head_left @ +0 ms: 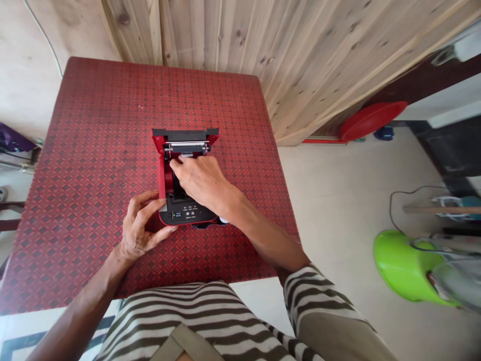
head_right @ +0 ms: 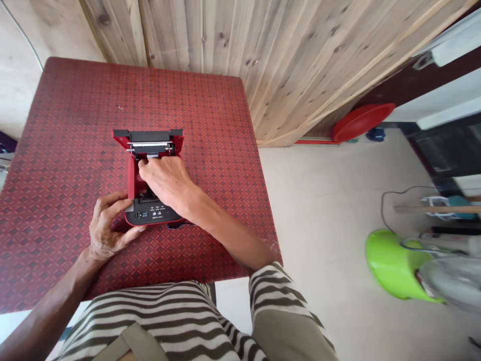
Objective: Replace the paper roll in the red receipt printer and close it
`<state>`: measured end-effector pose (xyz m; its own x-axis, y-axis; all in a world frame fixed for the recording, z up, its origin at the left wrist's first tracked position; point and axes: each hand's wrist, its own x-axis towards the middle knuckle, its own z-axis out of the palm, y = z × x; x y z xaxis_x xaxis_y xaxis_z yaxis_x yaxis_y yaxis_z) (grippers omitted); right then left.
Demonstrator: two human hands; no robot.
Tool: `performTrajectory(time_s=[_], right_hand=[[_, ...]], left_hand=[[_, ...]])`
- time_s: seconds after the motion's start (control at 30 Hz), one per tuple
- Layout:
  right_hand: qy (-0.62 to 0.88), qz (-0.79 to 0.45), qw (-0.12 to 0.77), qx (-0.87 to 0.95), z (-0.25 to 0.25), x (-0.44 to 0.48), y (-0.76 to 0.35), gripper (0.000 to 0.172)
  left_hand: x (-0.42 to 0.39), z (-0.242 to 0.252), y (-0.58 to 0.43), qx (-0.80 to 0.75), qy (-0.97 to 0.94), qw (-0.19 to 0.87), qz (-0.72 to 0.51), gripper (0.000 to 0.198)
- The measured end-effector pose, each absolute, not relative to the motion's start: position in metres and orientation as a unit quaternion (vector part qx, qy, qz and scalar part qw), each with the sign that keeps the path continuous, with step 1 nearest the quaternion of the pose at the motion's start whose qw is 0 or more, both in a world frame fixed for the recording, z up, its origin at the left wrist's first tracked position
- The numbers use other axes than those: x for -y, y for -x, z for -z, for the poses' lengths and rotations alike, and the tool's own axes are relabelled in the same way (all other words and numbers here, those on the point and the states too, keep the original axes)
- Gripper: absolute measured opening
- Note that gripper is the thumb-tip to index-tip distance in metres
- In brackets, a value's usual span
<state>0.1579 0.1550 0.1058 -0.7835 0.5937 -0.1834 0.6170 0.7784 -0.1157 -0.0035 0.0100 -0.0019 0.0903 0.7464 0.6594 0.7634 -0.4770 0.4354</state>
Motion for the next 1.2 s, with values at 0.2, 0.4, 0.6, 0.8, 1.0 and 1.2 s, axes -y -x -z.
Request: performTrajectory(time_s=[0.2,0.4,0.6,0.8,1.0,1.2], right_hand=[[-0.334,0.116,-0.018,-0.935,-0.113,-0.143,-0.186,0.032],[-0.378,0.319,-0.310,-0.812,-0.115,-0.151,-0.251,0.021],[-0.481,0.419,-0.486,-0.598,-0.060,-0.176,-0.280,0.032],[-0.591,0.341,-0.428,-0.593,-0.008,-0.150,-0.258,0.031],[-0.570,0.360,-0.366,-0.642,0.007,-0.135,-0.245,0.027],[-0.535,0.448,-0.363,-0.617,0.002,-0.131,-0.264,0.045]], left_hand=[[-0.011,0.001,0.004,0.517,0.738,0.009,0.435,0.066],[-0.011,-0.001,0.003,0.516,0.735,0.005,0.439,0.068],[-0.012,-0.002,0.003,0.513,0.738,0.010,0.438,0.067],[-0.012,-0.003,0.004,0.516,0.735,0.015,0.440,0.068],[-0.012,-0.003,0.004,0.524,0.733,0.006,0.434,0.068],[-0.011,-0.003,0.005,0.532,0.732,0.004,0.427,0.065]])
